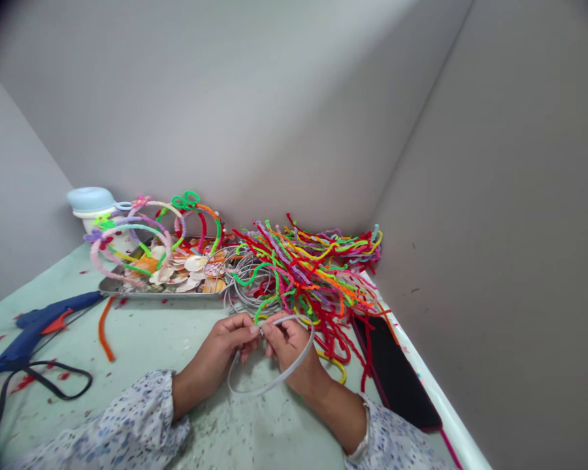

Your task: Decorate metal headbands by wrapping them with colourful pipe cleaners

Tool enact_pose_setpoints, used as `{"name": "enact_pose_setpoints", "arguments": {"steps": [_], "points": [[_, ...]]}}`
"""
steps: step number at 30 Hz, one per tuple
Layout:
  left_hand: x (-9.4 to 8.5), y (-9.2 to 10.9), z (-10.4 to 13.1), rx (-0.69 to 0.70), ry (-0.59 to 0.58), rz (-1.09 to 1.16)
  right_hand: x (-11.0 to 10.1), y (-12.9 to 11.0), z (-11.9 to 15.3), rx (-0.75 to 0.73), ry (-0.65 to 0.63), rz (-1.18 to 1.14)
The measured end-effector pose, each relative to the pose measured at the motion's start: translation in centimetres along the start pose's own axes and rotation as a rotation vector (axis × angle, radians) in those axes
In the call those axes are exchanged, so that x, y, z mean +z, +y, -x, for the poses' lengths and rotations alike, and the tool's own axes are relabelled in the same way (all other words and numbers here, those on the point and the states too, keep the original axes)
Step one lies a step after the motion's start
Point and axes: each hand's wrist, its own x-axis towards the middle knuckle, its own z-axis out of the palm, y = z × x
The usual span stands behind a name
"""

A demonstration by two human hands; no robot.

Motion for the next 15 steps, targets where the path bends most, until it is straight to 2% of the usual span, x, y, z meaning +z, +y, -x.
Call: {"name": "enact_pose_setpoints", "arguments": {"steps": [9,15], "points": [[-0.08,-0.22,0.14,0.042,-0.016,-0.061,0.04,-0.27,0.17,-0.009,0.013,0.005],[-0.19,-0.14,-0.01,-0.011,-0.007,-0.059,0.06,-0.34,0.19,-0.008,-0.031,0.004]]}}
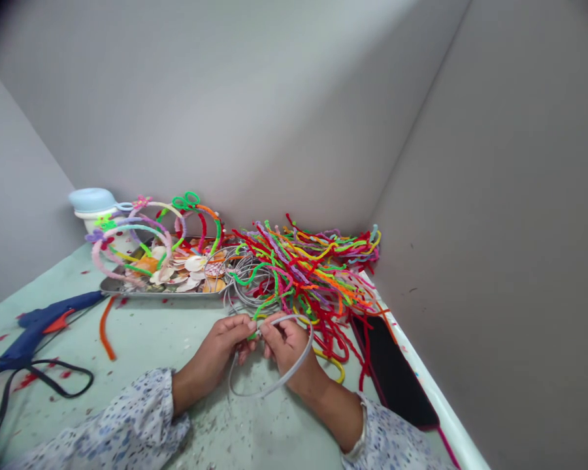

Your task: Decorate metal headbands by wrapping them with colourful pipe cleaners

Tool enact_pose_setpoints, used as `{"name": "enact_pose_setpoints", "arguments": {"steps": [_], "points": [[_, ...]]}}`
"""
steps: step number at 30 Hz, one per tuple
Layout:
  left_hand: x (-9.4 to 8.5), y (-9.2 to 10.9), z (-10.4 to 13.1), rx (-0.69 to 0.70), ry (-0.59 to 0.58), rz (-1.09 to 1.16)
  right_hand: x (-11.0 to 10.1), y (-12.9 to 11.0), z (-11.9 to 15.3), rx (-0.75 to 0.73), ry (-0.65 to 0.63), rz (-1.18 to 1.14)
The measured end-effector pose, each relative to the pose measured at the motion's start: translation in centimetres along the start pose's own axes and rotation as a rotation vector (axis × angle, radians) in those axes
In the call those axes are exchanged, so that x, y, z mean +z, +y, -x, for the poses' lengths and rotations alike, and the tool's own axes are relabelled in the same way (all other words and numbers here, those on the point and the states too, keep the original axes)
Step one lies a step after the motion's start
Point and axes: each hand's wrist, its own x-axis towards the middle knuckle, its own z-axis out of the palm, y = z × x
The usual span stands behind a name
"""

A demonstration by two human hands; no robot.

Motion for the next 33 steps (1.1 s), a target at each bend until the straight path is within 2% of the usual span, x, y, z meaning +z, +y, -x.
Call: {"name": "enact_pose_setpoints", "arguments": {"steps": [8,20,25,28,33], "points": [[-0.3,-0.2,-0.3,-0.048,-0.006,0.002,-0.1,0.1,0.1,0.005,-0.031,0.017],[-0.5,0.0,-0.3,-0.124,-0.071,0.076,0.0,-0.7,0.5,-0.147,-0.061,0.132],[-0.5,0.0,-0.2,-0.083,-0.11,0.091,0.0,-0.9,0.6,-0.193,-0.073,0.157],[-0.3,0.0,-0.2,-0.047,-0.108,0.023,0.0,-0.6,0.5,-0.171,-0.027,0.155],[0.0,-0.2,-0.1,0.063,0.011,-0.098,0.2,-0.5,0.3,-0.075,0.079,0.061]]}}
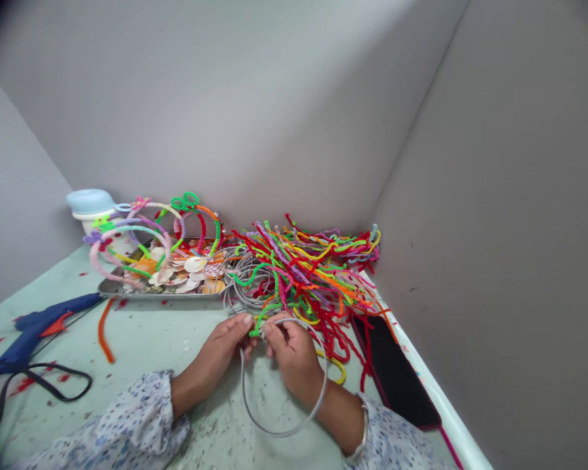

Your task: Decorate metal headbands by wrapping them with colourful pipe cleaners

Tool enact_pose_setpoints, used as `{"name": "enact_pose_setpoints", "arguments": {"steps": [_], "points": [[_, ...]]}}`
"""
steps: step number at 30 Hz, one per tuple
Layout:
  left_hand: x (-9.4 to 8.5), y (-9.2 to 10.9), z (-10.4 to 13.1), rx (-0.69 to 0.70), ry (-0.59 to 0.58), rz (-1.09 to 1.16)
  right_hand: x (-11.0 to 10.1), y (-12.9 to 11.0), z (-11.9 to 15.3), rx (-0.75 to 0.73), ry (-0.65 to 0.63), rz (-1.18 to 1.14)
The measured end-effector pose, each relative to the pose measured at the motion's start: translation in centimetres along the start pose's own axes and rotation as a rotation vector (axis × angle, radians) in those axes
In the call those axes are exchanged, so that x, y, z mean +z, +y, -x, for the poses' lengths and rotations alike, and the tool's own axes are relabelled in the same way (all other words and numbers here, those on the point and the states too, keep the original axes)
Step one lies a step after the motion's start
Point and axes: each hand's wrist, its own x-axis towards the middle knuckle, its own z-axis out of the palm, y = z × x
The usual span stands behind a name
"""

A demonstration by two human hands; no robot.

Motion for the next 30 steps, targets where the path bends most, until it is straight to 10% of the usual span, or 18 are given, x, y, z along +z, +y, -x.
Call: {"name": "enact_pose_setpoints", "arguments": {"steps": [11,30], "points": [[0.6,0.9,1.7,0.405,0.209,-0.484,-0.1,0.3,-0.2,0.057,0.047,-0.064],[0.4,0.7,1.2,0.516,0.212,-0.573,-0.2,0.2,-0.2,0.06,0.057,-0.036]]}}
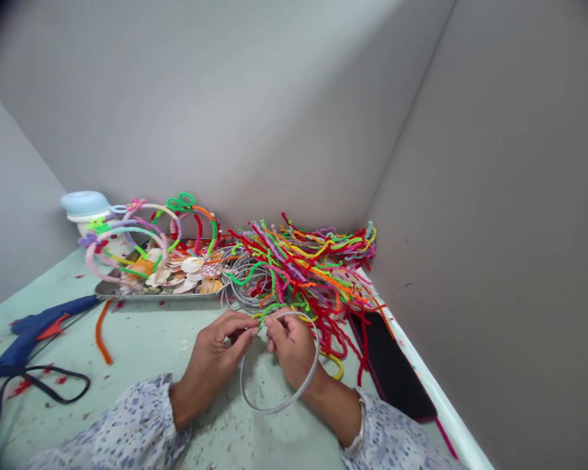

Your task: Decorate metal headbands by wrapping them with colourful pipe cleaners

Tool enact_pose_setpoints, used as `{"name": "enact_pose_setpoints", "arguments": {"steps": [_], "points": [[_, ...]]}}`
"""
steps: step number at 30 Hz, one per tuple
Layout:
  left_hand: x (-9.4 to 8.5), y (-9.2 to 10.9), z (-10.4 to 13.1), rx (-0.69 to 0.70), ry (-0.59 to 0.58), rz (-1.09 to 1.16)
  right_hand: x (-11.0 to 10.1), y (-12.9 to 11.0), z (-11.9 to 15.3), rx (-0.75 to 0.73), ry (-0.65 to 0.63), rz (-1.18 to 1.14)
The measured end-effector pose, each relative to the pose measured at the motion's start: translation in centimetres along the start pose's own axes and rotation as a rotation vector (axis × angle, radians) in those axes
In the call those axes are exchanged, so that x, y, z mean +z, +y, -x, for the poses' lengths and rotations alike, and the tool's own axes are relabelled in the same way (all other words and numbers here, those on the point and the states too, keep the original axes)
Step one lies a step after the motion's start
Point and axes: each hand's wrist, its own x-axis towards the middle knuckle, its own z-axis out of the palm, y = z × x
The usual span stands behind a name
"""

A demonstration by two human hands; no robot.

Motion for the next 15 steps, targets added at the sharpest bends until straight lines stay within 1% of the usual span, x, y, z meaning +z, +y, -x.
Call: {"name": "enact_pose_setpoints", "arguments": {"steps": [9,15], "points": [[-0.04,0.03,0.32,0.025,-0.037,-0.043,-0.14,0.38,0.13,-0.015,-0.01,0.093],[-0.13,0.3,0.4,-0.002,-0.081,-0.081,-0.18,0.17,0.28,-0.046,-0.032,0.13]]}}
